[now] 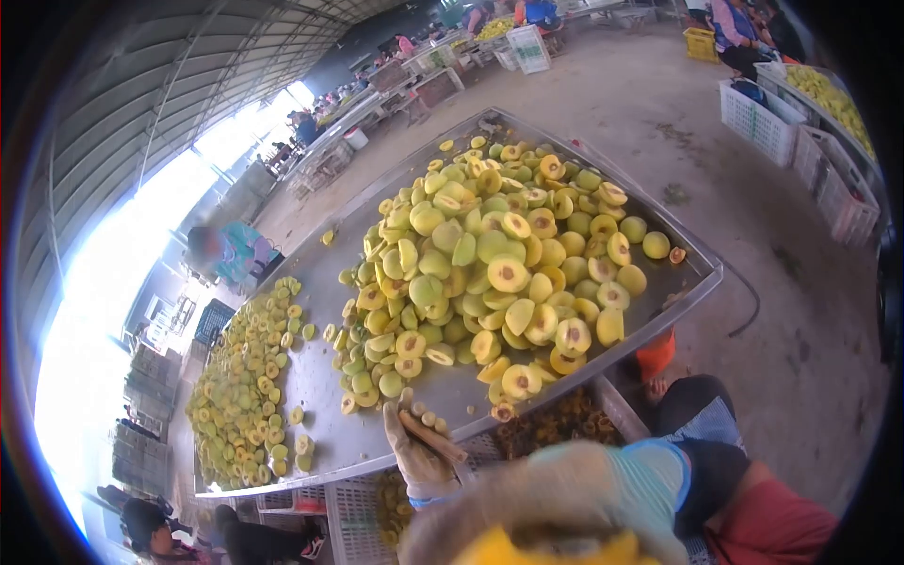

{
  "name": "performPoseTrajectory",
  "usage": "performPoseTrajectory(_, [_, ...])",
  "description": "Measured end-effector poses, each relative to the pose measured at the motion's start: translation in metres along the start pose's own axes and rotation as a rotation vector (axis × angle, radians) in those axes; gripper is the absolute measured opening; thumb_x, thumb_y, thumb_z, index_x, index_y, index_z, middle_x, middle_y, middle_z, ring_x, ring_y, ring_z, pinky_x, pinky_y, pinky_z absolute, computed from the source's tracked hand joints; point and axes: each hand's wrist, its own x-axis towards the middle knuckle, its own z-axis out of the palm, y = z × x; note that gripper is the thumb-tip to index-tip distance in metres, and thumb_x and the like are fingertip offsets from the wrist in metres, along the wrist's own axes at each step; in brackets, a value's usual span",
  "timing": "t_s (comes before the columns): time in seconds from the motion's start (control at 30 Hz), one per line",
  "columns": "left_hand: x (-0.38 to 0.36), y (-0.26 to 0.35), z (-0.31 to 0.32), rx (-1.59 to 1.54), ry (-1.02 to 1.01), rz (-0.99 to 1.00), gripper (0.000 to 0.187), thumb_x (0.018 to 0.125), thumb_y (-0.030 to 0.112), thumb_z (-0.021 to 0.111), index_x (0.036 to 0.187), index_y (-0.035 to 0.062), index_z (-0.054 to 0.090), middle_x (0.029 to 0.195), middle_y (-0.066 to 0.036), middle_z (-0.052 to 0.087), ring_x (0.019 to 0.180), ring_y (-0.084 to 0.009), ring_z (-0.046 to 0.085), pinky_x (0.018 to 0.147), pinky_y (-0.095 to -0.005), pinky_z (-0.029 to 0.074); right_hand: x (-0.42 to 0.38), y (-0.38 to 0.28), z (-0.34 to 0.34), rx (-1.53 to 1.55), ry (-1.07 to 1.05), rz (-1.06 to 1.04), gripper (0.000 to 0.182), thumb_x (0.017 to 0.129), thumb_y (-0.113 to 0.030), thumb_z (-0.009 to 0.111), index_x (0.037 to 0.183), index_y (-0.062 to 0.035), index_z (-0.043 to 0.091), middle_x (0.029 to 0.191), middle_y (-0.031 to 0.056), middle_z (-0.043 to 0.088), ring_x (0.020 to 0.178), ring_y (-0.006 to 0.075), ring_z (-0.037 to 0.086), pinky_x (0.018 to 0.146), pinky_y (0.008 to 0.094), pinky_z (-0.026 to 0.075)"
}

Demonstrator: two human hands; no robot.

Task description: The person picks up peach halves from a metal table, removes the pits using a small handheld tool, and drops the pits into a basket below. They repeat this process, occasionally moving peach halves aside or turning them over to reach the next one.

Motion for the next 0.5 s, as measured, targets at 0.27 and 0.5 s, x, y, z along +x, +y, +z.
performPoseTrajectory(0.27, [0.001,-0.021,-0.006,-0.003,0.217,0.131,0.042,0.101,0.045,0.055,0.126,0.0108,0.059,0.112,-0.004,0.064,0.101,-0.0208,0.062,0.091,-0.0402,0.053,-0.016,-0.008,-0.034,-0.045,0.609,0.378,0.111,0.064,-0.049,0.092,0.147,0.0005,0.037,0.141,0.0204,0.051,0.125,0.0318,0.057,0.097,0.0476,0.054])
performPoseTrajectory(0.5, [-0.003,-0.003,0.024,-0.039,0.024,-0.025,0.041,0.102,0.047,0.052,0.123,0.0132,0.06,0.12,-0.007,0.065,0.111,-0.0211,0.061,0.097,-0.039,0.051,-0.017,-0.007,-0.037,-0.006,0.64,0.356,0.114,0.067,-0.056,0.088,0.149,0.0018,0.034,0.142,0.0199,0.05,0.126,0.0295,0.058,0.103,0.0429,0.053])
